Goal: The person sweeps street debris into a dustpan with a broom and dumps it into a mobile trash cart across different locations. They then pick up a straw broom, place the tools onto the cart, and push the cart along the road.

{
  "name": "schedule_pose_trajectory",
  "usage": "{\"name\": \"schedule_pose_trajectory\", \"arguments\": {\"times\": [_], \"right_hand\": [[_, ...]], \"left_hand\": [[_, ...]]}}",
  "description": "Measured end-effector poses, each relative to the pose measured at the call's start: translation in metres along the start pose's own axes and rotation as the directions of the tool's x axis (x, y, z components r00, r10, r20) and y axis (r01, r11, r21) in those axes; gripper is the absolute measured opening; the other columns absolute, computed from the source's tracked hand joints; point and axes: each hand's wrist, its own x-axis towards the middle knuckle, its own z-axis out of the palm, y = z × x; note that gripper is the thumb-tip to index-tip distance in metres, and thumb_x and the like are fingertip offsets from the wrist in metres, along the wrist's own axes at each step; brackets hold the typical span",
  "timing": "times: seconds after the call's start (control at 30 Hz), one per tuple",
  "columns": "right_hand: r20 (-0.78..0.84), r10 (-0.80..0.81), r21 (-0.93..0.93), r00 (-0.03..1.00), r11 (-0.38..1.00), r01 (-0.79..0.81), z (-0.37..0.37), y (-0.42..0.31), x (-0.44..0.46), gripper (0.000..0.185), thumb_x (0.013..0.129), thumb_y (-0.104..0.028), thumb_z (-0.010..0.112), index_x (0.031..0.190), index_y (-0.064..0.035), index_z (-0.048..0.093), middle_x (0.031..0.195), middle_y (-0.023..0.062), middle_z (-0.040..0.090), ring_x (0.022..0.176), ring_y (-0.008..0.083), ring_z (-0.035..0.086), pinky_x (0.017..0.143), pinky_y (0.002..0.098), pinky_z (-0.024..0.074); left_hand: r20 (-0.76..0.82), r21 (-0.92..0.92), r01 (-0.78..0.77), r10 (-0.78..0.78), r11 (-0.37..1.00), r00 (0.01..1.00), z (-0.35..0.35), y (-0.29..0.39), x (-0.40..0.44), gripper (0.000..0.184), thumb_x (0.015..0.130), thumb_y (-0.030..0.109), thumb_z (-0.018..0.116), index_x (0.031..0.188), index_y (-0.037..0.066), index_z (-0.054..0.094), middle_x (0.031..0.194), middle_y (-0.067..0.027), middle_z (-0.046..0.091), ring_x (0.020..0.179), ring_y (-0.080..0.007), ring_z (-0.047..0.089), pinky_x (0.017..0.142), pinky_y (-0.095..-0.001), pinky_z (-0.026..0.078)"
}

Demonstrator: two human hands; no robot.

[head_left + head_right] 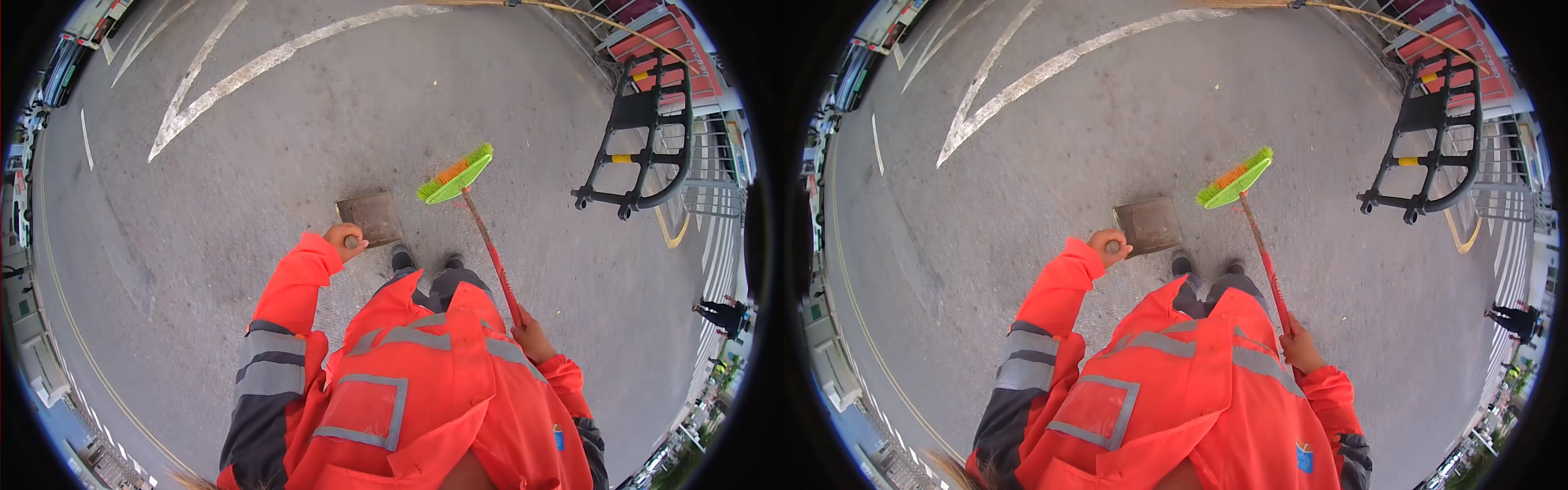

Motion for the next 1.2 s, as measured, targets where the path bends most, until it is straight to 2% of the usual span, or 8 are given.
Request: {"name": "schedule_pose_trajectory", "arguments": {"times": [0.2, 0.4, 0.6, 0.73, 0.8, 0.9, 1.03, 1.2], "right_hand": [[-0.137, 0.125, -0.117, 0.983, 0.983, -0.141, -0.002, 0.005, 0.016, 0.059, 0.073, -0.008, 0.053, 0.129, -0.0003, 0.036, 0.084, 0.0143, 0.058, 0.072, 0.0213, 0.055, 0.063, 0.034, 0.0439], [0.0, 0.29, -0.076, 0.957, 0.954, -0.289, -0.015, 0.014, 0.071, 0.044, 0.074, -0.019, 0.059, 0.113, -0.0027, 0.047, 0.093, 0.0182, 0.06, 0.082, 0.0246, 0.059, 0.068, 0.0354, 0.0449], [-0.032, 0.055, 0.002, 0.998, 0.998, -0.055, -0.021, 0.079, 0.121, 0.038, 0.081, -0.031, 0.052, 0.101, 0.0009, 0.051, 0.094, 0.0252, 0.06, 0.09, 0.0403, 0.058, 0.074, 0.0438, 0.0438], [-0.053, 0.037, -0.031, 0.998, 0.999, -0.039, -0.039, 0.042, 0.142, 0.031, 0.081, -0.025, 0.055, 0.1, -0.0004, 0.052, 0.09, 0.0218, 0.061, 0.082, 0.0352, 0.061, 0.069, 0.0407, 0.0464], [0.049, 0.276, 0.248, 0.96, 0.928, -0.279, -0.05, -0.072, 0.121, 0.017, 0.081, -0.012, 0.053, 0.095, -0.0023, 0.051, 0.079, 0.0157, 0.059, 0.067, 0.0255, 0.059, 0.055, 0.036, 0.0473], [0.109, 0.46, 0.198, 0.881, 0.859, -0.473, -0.056, -0.067, 0.139, 0.027, 0.079, -0.01, 0.055, 0.105, -0.0008, 0.052, 0.083, 0.008, 0.062, 0.073, 0.0162, 0.058, 0.063, 0.0307, 0.0469], [0.135, 0.49, 0.386, 0.861, 0.775, -0.501, -0.026, -0.036, 0.154, 0.019, 0.077, -0.009, 0.055, 0.093, -0.0003, 0.053, 0.078, 0.0077, 0.06, 0.065, 0.017, 0.057, 0.056, 0.0319, 0.0456], [-0.018, 0.388, 0.213, 0.922, 0.902, -0.375, 0.014, -0.09, 0.129, 0.013, 0.074, 0.003, 0.047, 0.085, -0.0017, 0.043, 0.059, 0.0081, 0.048, 0.047, 0.0157, 0.049, 0.038, 0.0308, 0.0386]], "left_hand": [[-0.139, 0.007, -0.011, 0.011, 1.0, 0.99, -0.01, 0.009, 0.02, 0.021, 0.075, 0.009, 0.067, 0.065, 0.003, 0.05, 0.062, -0.0048, 0.049, 0.06, -0.0161, 0.048, 0.059, -0.0286, 0.04], [-0.023, 0.098, 0.037, -0.035, 0.995, 0.999, -0.026, 0.005, 0.078, 0.021, 0.072, 0.011, 0.068, 0.066, 0.004, 0.05, 0.065, -0.0094, 0.052, 0.061, -0.0255, 0.051, 0.057, -0.033, 0.041], [0.137, 0.133, -0.069, 0.051, 0.989, 0.989, -0.043, -0.01, 0.15, 0.022, 0.069, 0.013, 0.067, 0.063, 0.006, 0.048, 0.062, -0.0105, 0.051, 0.06, -0.0297, 0.05, 0.055, -0.0371, 0.038], [0.176, 0.12, -0.178, 0.155, 0.977, 0.972, -0.043, -0.035, 0.192, 0.023, 0.068, 0.015, 0.066, 0.061, 0.006, 0.046, 0.062, -0.0105, 0.05, 0.058, -0.031, 0.048, 0.053, -0.0397, 0.037], [0.233, 0.125, -0.096, 0.065, 0.988, 0.97, -0.041, -0.039, 0.197, 0.024, 0.069, 0.011, 0.065, 0.062, 0.005, 0.044, 0.061, -0.0112, 0.048, 0.061, -0.0301, 0.049, 0.054, -0.0383, 0.037], [0.323, 0.108, -0.185, 0.142, 0.977, 0.936, -0.037, -0.049, 0.202, 0.024, 0.068, 0.013, 0.066, 0.061, 0.006, 0.044, 0.06, -0.0115, 0.047, 0.06, -0.032, 0.047, 0.054, -0.0396, 0.036], [0.329, 0.08, -0.12, 0.088, 0.99, 0.94, -0.038, -0.054, 0.2, 0.025, 0.067, 0.016, 0.067, 0.061, 0.006, 0.044, 0.061, -0.0119, 0.047, 0.061, -0.0333, 0.047, 0.056, -0.0414, 0.036], [0.301, 0.01, -0.19, 0.178, 0.982, 0.937, -0.045, -0.063, 0.183, 0.021, 0.061, 0.017, 0.065, 0.06, 0.007, 0.046, 0.059, -0.0136, 0.05, 0.057, -0.0346, 0.05, 0.051, -0.0425, 0.036]]}}
